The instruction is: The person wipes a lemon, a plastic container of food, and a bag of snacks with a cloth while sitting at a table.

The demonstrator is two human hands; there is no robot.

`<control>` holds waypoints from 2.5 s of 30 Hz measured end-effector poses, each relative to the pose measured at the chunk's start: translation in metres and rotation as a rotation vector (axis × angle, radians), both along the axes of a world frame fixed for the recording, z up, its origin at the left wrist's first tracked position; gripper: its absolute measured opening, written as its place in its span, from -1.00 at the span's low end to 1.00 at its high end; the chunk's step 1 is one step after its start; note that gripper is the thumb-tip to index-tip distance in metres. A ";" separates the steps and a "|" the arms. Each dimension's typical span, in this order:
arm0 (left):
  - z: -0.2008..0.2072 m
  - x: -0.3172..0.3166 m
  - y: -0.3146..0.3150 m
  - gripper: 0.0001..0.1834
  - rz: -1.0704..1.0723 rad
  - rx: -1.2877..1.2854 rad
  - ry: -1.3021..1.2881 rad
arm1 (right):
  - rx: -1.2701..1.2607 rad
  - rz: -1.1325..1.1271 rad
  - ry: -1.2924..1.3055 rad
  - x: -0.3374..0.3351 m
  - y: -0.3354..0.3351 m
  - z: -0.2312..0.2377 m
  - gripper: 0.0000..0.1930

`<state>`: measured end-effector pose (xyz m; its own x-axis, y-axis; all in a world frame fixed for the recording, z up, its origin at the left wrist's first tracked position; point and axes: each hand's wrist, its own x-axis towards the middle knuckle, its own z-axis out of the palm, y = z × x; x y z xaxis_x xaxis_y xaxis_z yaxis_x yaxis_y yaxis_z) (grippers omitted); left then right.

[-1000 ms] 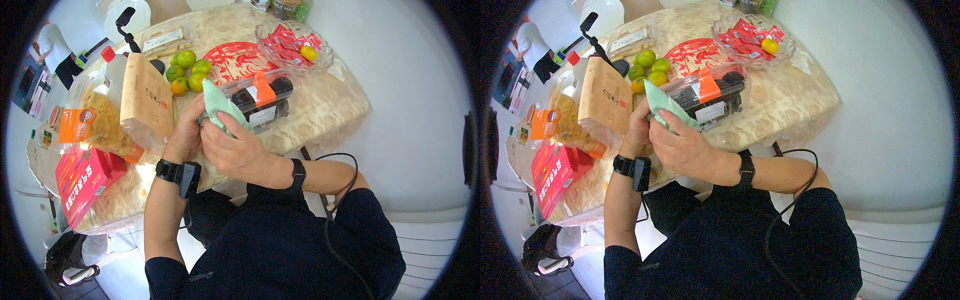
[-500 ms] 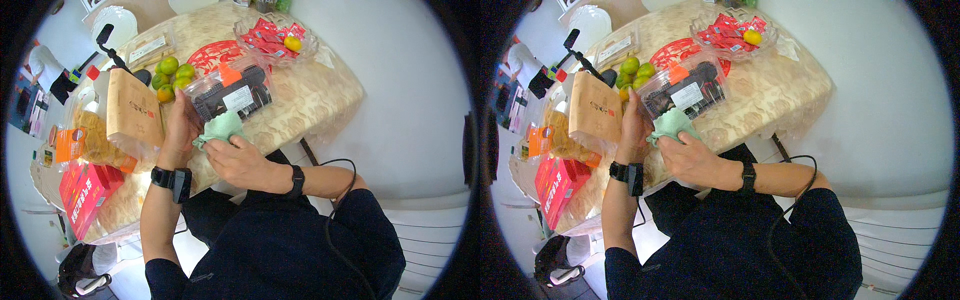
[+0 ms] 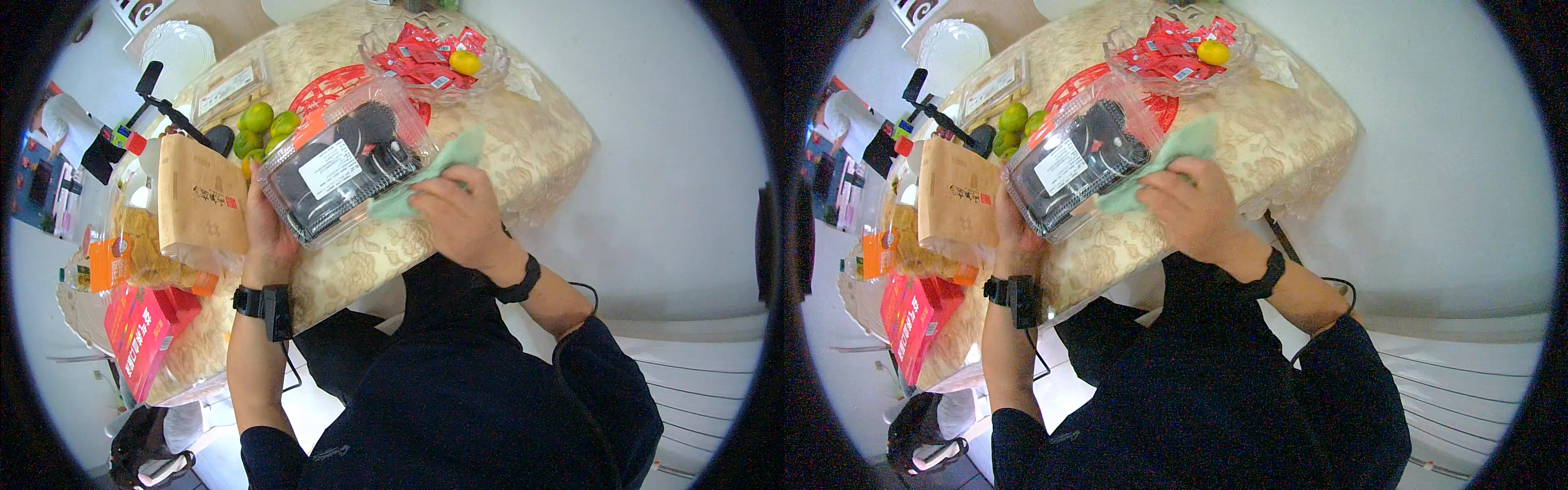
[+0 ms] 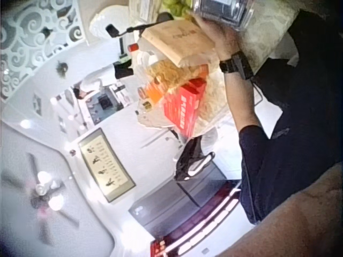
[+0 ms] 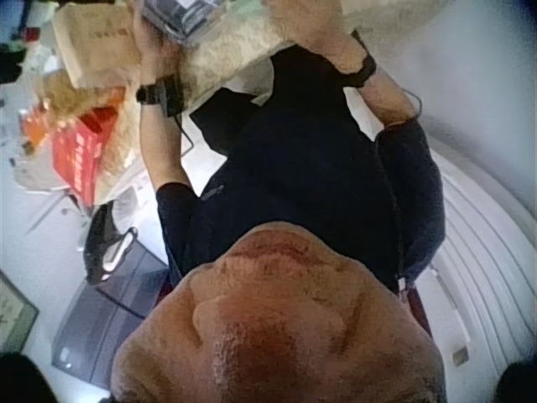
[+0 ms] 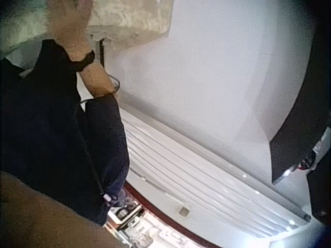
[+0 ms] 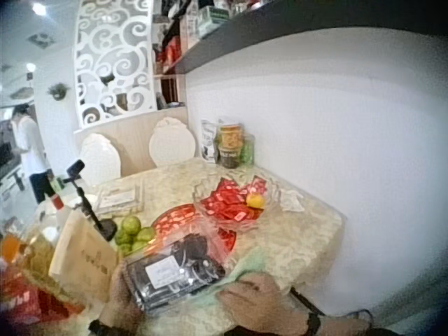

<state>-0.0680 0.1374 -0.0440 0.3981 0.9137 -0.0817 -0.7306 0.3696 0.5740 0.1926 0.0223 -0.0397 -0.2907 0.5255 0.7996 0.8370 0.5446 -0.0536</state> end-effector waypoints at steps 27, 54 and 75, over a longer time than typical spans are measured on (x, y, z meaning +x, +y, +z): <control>-0.007 0.003 -0.007 -0.23 0.119 0.112 0.100 | -0.662 0.107 0.921 0.020 -0.005 -0.014 -0.62; 0.035 0.018 -0.093 -0.49 0.019 1.988 1.593 | -0.811 0.105 1.359 0.047 0.020 -0.013 -0.63; 0.000 0.029 -0.139 0.36 0.460 0.900 1.588 | -0.520 0.132 0.317 0.024 0.017 0.039 -0.68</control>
<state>-0.0390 -0.0016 -0.0443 0.1878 0.8869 0.4221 0.6636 -0.4314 0.6112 0.2167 0.0395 -0.0009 -0.1709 0.8450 0.5067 0.6642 0.4786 -0.5742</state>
